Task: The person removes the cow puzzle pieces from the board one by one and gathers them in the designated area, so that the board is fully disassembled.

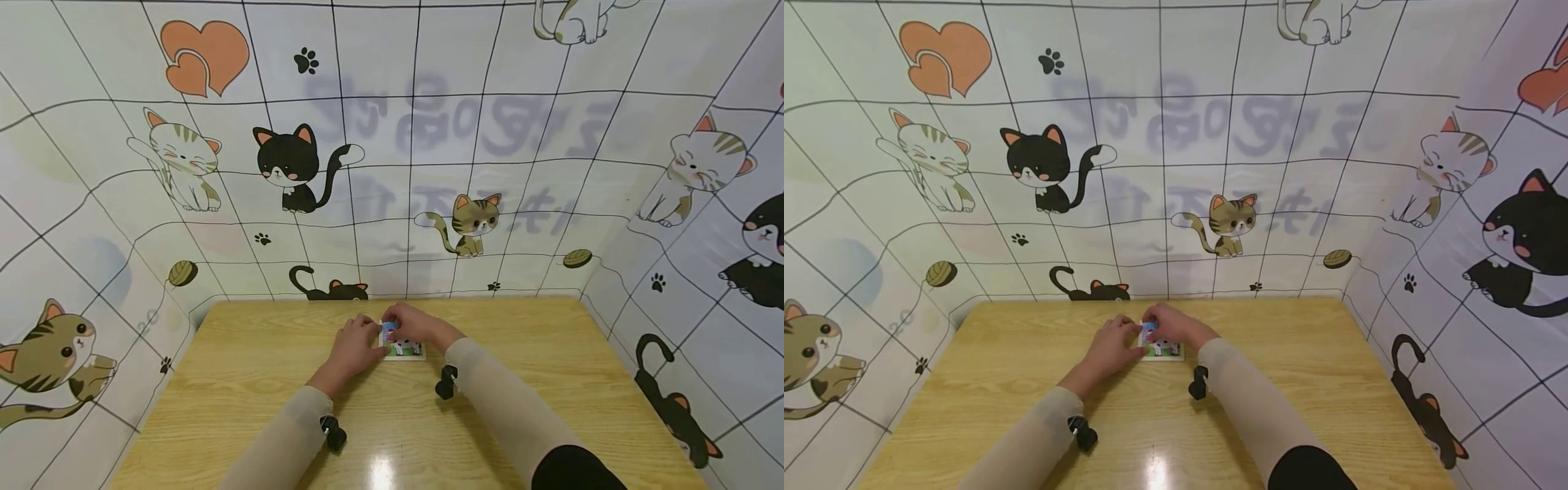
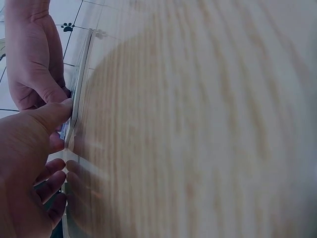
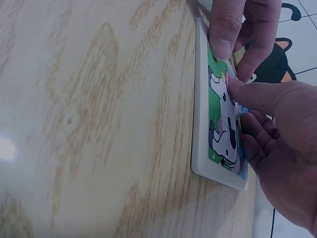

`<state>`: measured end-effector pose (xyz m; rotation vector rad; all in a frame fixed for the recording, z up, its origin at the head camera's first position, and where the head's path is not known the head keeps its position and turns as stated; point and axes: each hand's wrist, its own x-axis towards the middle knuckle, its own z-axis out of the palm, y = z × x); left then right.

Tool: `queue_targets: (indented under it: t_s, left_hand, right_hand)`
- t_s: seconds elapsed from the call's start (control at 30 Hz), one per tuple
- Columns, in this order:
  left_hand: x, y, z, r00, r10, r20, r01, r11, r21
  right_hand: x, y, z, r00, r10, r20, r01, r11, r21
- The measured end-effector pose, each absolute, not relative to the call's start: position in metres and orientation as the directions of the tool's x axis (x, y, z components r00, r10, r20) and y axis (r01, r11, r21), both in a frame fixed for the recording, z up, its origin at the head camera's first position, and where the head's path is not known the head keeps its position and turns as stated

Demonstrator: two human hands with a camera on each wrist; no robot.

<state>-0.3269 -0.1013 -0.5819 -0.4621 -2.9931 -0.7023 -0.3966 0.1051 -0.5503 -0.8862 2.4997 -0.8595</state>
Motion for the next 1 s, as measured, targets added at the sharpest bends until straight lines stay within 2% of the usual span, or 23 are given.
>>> queue_targets:
  t_s: [0.67, 1.0]
  left_hand:
    - [-0.329, -0.101, -0.582, -0.954, 0.283, 0.104, 0.300, 0.863, 0.406]
    - [-0.327, -0.101, -0.583, -0.954, 0.281, 0.105, 0.299, 0.863, 0.406]
  right_hand:
    - [-0.398, 0.110, -0.558, -0.757, -0.652, -0.030, -0.451, 0.556, -0.698]
    - [-0.400, 0.114, -0.563, -0.787, -0.615, -0.043, -0.428, 0.595, -0.680]
